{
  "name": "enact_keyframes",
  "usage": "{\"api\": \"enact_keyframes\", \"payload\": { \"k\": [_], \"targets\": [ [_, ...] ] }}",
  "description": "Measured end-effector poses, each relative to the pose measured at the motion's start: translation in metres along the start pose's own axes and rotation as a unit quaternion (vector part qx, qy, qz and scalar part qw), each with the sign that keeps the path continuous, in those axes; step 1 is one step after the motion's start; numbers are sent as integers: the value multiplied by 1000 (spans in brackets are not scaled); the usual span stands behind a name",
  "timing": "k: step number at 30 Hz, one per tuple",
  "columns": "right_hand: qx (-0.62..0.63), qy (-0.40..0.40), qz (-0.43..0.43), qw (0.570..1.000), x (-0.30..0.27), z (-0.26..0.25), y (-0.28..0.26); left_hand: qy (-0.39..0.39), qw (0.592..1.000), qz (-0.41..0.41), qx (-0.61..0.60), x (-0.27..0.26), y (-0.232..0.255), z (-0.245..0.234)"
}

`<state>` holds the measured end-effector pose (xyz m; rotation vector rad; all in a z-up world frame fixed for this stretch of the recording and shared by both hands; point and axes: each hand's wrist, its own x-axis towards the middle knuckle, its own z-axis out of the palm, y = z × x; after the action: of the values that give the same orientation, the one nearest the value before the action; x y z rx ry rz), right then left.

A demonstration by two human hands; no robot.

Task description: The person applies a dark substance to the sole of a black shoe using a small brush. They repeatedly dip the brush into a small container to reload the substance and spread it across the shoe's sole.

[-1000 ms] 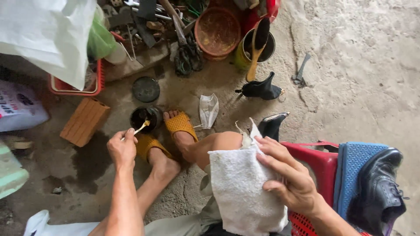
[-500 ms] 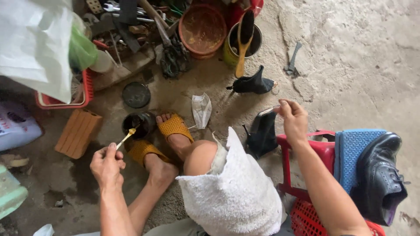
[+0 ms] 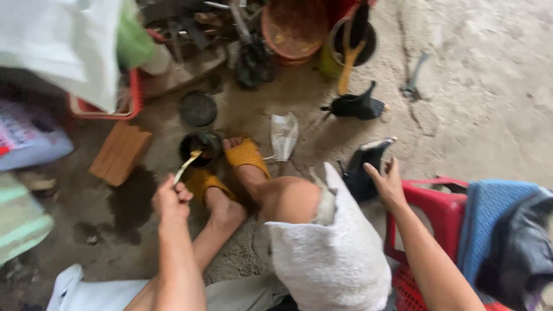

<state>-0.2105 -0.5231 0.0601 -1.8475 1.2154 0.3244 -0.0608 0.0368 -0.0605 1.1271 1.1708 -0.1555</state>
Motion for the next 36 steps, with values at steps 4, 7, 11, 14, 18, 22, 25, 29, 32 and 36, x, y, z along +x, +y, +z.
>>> {"api": "enact_keyframes", "payload": {
  "k": [4,7,11,14,18,22,25,29,32,36],
  "targets": [
    [9,-12,-1,1000,15,20,-1,3,999,-8,-40,-19,7,2],
    [0,21,13,1000,49,19,29,-17,999,-11,-45,-48,23,8],
    [88,35,54,994,36,19,14,-40,997,-12,-69,-60,26,5],
    [85,31,77,993,19,15,2,-65,995,-17,-74,-62,27,2],
    [11,-1,51,999,21,6,23,-104,992,-27,-73,-55,18,0],
    [121,12,-12,992,-60,-2,-55,-119,990,-17,-80,-62,21,2],
    [272,38,-89,957,-75,-24,-89,-128,988,-11,-84,-67,24,4],
    [378,27,-208,902,-75,-83,-124,-184,975,-38,-119,-75,29,9],
    [417,-18,-303,857,-67,-132,-130,-221,964,-22,-145,-81,32,8],
    [-227,144,-386,882,-212,-145,-224,-256,948,7,-189,-110,52,6]
  ]
}}
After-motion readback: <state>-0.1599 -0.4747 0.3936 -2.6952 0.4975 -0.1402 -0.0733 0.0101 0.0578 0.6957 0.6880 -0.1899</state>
